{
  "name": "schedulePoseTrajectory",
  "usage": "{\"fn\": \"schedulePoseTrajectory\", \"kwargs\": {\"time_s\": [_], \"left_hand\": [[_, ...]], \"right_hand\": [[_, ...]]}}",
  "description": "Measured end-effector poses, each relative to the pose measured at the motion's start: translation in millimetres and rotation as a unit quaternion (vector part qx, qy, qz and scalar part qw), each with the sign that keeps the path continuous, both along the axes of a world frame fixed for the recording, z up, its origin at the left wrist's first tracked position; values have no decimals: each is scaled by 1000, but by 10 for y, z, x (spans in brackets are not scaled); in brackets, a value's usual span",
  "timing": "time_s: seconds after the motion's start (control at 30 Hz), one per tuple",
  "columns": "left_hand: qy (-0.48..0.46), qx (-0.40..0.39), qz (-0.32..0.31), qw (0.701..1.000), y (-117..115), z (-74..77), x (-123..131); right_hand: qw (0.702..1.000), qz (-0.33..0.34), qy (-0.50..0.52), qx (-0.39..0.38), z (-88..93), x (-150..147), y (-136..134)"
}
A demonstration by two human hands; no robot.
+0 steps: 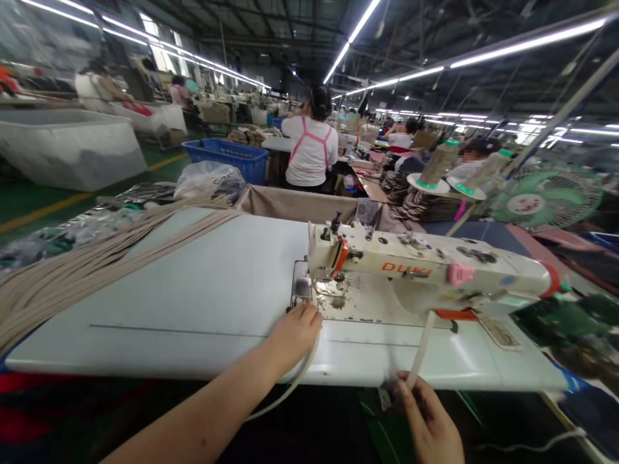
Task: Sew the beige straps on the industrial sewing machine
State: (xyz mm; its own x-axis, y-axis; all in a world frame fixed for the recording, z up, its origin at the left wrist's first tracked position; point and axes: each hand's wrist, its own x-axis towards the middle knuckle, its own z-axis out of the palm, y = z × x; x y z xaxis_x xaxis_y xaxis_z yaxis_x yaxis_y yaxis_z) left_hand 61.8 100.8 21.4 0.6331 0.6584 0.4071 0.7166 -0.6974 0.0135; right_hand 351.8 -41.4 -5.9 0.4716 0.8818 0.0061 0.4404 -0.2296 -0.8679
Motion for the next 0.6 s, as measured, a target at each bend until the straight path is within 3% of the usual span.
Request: {"fn": "schedulePoseTrajectory", "kwargs": {"time_s": [0.23,0.6], "left_hand": [[-2,23,-6,1000,-5,-29,-23],[-7,25,-19,999,-20,-19,-41]], "right_hand": [[997,70,-13,-11,108,-242,102],[995,96,4,-17,222,-498,296]]}}
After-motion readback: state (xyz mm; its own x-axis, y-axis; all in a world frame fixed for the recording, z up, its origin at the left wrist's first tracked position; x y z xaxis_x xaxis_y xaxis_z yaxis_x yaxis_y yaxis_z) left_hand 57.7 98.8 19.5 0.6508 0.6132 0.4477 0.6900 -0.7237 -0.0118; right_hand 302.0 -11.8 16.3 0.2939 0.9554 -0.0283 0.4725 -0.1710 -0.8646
